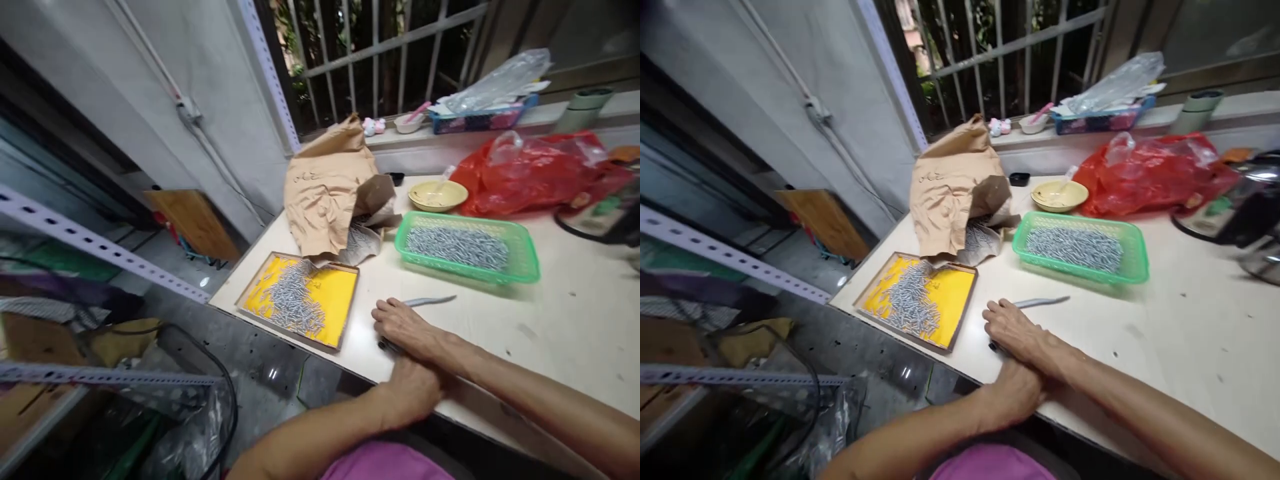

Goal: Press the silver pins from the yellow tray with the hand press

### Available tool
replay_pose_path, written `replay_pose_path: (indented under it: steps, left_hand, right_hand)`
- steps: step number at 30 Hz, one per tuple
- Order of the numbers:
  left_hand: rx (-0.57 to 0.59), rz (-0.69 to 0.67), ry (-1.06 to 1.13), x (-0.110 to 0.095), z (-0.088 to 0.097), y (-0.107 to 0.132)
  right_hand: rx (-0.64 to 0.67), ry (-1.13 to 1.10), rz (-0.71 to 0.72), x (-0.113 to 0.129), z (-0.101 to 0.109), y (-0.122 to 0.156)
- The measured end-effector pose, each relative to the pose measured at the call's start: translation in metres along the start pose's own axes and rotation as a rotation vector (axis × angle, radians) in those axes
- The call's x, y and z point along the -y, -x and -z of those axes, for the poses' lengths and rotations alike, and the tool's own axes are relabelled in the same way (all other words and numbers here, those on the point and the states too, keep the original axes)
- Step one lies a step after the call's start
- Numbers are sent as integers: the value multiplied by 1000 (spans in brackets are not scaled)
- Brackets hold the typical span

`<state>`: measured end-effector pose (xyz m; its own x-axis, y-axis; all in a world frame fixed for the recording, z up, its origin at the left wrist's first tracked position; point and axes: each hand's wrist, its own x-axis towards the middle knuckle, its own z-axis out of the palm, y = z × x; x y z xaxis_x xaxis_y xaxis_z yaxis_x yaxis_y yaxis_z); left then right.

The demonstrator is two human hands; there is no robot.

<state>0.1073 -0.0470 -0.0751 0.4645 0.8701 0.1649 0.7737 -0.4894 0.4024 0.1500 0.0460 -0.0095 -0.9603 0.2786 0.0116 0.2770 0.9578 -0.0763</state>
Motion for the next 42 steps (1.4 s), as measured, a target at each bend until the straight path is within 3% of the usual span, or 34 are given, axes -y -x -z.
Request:
replay_pose_path:
  steps: [4,7,10,11,13,16,18,20,23,27,33,39,42]
  left_hand:
    - [29,-5,0,1,-6,4]
    - [-7,-43,23,4,10,5]
    - [-127,-51,12,26,51,9]
    - [-172,-2,-16,39,69,11]
    - [-243,224,-94,72,107,20]
    - [-215,522,-210,125,157,39]
    - [-140,599,-250,151,178,52]
    - [-41,595,-281,168,188,63]
    - [96,532,-348,179,190,68]
    - [259,413,-460,181,192,61]
    - [439,207,-579,179,198,56]
    - [468,175,-566,180,196,57]
    - [312,278,-464,170,195,52]
  right_hand:
    - [-37,22,-32,2,-13,-23]
    - [-175,-84,-135,-1,11,-25]
    - [-504,-179,-263,-26,54,-8]
    - [-588,-175,-303,-41,67,1]
    - [-712,-75,-421,-77,85,22]
    - [-676,207,-609,-126,83,51]
    - [-582,275,-673,-138,69,65]
    - [-514,238,-661,-128,52,73]
    - [-491,92,-565,-88,31,80]
    - [-456,-107,-500,-39,11,96]
    - [-397,-277,-563,-7,-9,122]
    - [-366,-359,-559,11,-15,119]
    - [-374,-350,-583,17,-10,114]
